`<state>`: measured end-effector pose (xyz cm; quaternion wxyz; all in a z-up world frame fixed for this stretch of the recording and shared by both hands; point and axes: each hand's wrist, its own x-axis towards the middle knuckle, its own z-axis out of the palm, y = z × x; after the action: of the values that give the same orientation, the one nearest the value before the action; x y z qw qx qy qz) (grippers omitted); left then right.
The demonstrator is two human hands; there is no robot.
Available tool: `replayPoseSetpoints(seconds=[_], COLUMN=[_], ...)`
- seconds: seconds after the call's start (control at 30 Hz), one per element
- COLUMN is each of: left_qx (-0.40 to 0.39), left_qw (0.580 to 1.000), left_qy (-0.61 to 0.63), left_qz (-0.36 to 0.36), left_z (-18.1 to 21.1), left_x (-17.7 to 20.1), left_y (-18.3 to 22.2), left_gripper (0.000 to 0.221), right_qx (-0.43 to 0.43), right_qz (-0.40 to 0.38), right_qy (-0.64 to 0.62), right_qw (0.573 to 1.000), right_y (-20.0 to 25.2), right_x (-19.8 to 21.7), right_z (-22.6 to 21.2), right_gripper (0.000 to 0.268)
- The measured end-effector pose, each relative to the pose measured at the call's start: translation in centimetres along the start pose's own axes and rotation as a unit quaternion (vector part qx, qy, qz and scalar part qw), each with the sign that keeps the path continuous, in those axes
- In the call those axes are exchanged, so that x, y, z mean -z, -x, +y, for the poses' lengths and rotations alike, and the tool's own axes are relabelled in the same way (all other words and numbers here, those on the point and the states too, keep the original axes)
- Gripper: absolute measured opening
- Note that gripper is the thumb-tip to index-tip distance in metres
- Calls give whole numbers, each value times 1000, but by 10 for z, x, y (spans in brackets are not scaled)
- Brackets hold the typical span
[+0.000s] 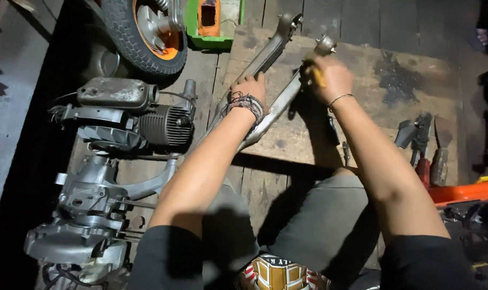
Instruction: The person is using a small brush to clean or polish a metal motorcycle fork leg.
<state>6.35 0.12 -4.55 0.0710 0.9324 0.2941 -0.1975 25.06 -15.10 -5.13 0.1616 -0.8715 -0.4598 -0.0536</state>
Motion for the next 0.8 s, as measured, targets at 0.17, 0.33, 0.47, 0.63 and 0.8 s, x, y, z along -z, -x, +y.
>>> replayPoseSetpoints(seconds=[0.17, 0.33, 0.47, 0.63, 0.8], left_qx=[-40, -42, -36, -30, -29], left_qw=[992, 992, 993, 991, 993], left_qy=[24, 18, 19, 24, 31], left_qz=[114, 120, 111, 129, 107], left_z=[-6, -12, -16, -21, -18], left_x=[-5, 7, 5, 3, 19], left_y=[7, 21, 14, 7, 20], left_gripper=[99, 92, 83, 76, 57], right_qx=[0, 4, 61, -32, 31], right_qz=[69, -36, 78, -63, -35], right_qy=[-62, 41, -4, -265, -98], right_qw=[996, 998, 995, 962, 994], right_y=[-7, 6, 7, 6, 25], right_x=[-26, -12, -2, -23, -4], right_z=[18, 8, 6, 22, 0], right_gripper=[19, 25, 17, 28, 18])
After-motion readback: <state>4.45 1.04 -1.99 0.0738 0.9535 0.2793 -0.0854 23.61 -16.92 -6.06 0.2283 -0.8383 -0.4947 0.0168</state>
